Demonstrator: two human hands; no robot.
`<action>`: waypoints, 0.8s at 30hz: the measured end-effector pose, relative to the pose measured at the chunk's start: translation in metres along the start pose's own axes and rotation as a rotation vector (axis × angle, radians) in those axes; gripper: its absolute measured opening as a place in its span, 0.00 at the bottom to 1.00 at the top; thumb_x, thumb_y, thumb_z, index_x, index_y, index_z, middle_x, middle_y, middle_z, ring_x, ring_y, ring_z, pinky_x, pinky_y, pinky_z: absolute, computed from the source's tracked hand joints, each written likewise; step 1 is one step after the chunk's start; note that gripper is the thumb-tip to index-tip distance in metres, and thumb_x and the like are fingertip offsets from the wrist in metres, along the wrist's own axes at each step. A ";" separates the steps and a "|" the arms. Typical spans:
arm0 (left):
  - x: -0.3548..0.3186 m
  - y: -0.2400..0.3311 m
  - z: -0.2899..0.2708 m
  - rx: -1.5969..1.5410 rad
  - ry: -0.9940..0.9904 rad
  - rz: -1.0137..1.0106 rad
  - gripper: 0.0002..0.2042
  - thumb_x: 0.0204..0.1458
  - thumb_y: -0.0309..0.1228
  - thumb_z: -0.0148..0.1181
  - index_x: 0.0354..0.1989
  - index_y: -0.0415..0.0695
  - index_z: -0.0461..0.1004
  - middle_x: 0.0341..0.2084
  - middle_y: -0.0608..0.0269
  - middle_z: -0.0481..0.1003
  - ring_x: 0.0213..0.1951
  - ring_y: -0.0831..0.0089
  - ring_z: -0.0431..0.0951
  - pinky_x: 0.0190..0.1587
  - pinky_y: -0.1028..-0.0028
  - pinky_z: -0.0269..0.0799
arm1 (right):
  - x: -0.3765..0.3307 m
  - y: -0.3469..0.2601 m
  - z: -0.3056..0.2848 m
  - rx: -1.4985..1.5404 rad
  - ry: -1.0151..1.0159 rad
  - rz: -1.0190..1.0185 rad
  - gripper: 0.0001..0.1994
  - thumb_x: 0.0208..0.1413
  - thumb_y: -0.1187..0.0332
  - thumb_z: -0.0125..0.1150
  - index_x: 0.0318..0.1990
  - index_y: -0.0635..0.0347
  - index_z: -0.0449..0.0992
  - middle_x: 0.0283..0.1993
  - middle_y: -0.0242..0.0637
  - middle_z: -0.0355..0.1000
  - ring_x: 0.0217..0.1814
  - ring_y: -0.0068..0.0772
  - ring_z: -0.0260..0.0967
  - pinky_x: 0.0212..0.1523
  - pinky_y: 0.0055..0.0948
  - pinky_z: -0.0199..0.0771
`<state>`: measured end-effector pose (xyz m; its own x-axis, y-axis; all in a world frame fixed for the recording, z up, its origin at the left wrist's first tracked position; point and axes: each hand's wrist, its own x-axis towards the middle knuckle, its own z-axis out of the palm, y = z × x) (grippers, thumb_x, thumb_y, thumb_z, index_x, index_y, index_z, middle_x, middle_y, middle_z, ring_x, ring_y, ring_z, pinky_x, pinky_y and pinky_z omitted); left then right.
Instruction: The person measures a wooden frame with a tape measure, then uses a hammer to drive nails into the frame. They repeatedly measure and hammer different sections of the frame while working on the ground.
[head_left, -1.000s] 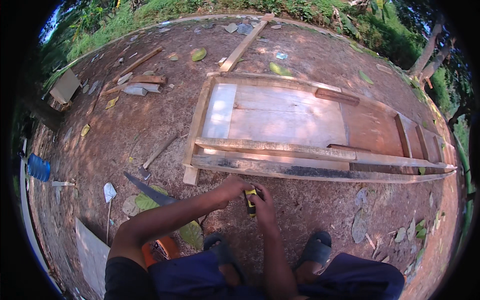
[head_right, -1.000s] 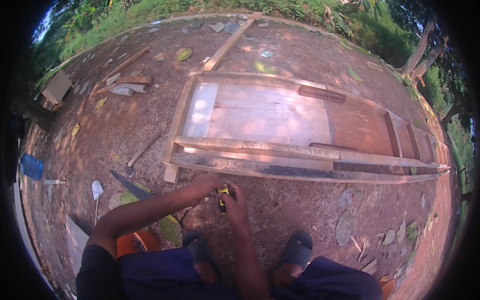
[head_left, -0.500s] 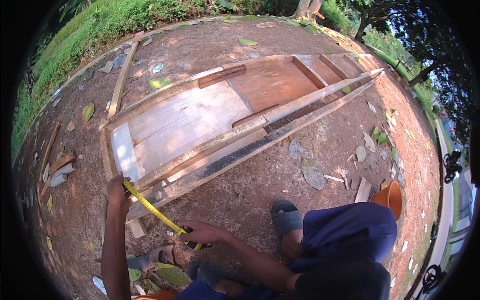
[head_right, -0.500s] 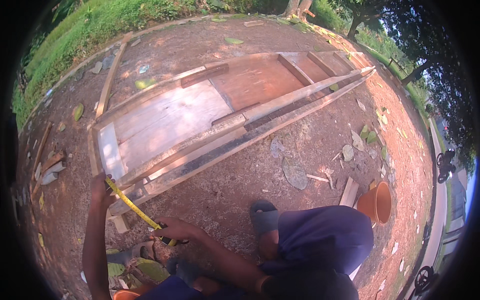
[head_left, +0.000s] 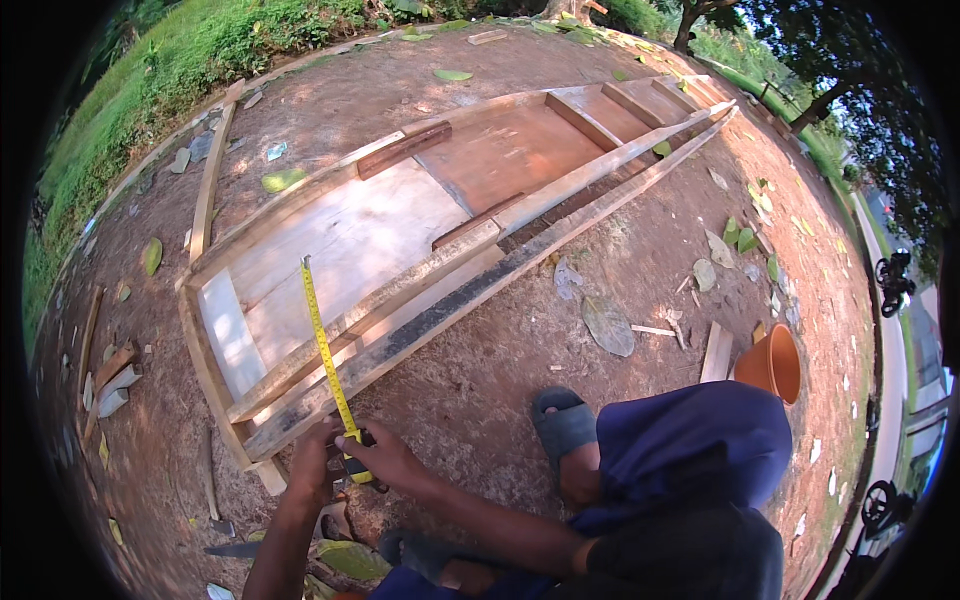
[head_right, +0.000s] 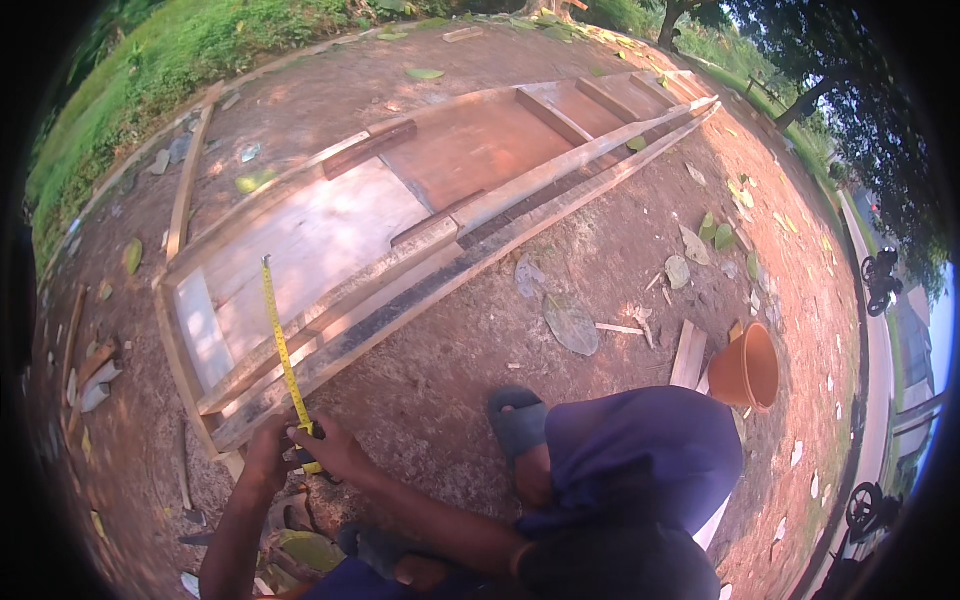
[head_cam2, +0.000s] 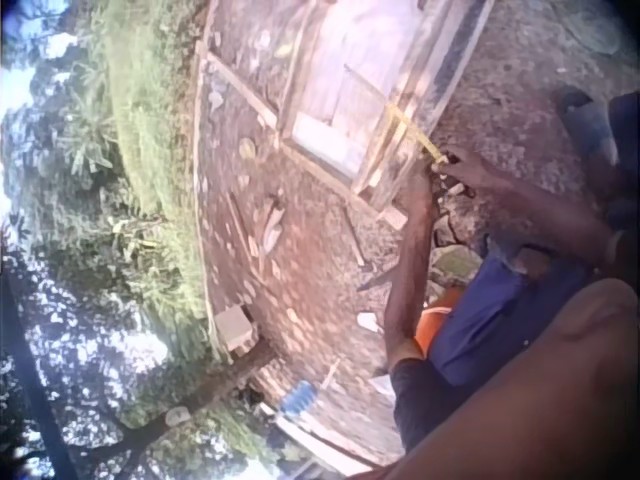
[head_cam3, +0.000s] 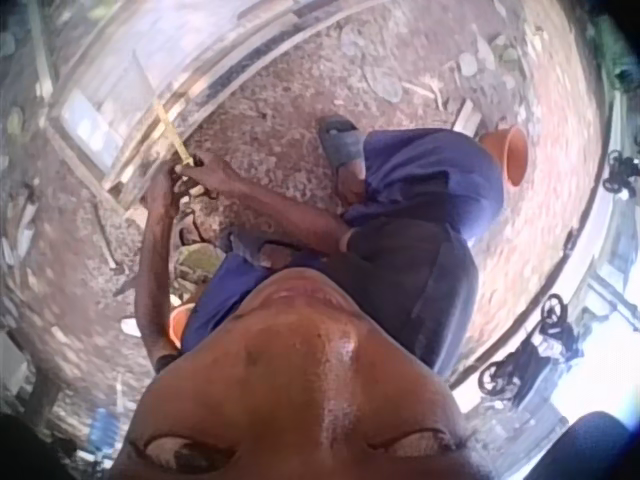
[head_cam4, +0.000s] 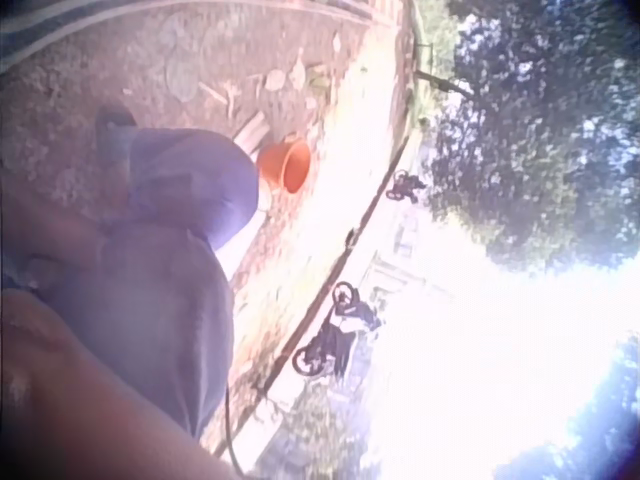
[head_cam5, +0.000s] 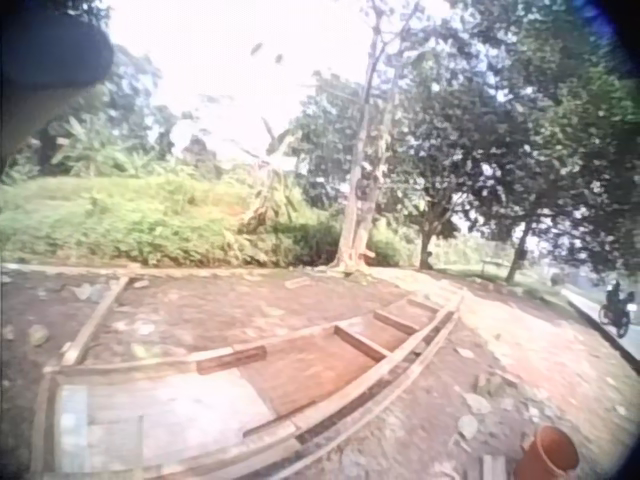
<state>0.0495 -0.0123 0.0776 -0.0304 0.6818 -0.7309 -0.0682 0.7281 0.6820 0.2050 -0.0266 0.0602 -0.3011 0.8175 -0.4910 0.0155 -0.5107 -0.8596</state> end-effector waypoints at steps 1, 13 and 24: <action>-0.006 -0.001 0.001 -0.010 -0.017 -0.042 0.17 0.64 0.46 0.49 0.48 0.44 0.72 0.41 0.59 0.75 0.46 0.66 0.75 0.41 0.53 0.76 | 0.005 0.005 0.006 -0.014 -0.007 -0.017 0.26 0.63 0.50 0.62 0.58 0.60 0.70 0.35 0.35 0.74 0.35 0.23 0.72 0.32 0.27 0.73; 0.008 -0.038 0.020 -0.360 0.041 0.033 0.08 0.60 0.34 0.54 0.37 0.43 0.74 0.27 0.62 0.73 0.29 0.71 0.78 0.29 0.69 0.74 | 0.022 0.044 0.012 -0.003 0.070 -0.103 0.21 0.68 0.53 0.50 0.51 0.63 0.75 0.45 0.53 0.75 0.49 0.46 0.75 0.53 0.39 0.71; 0.013 -0.055 0.014 -0.094 0.066 0.114 0.11 0.57 0.34 0.52 0.35 0.39 0.76 0.25 0.60 0.75 0.25 0.71 0.77 0.28 0.70 0.73 | 0.024 0.037 -0.012 -0.071 0.176 -0.089 0.16 0.64 0.59 0.58 0.35 0.66 0.78 0.25 0.38 0.72 0.29 0.27 0.70 0.32 0.32 0.70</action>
<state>0.0673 -0.0420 0.0308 -0.1087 0.7511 -0.6512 -0.1536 0.6345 0.7575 0.2096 -0.0221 0.0150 -0.1333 0.8957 -0.4243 0.0654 -0.4192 -0.9055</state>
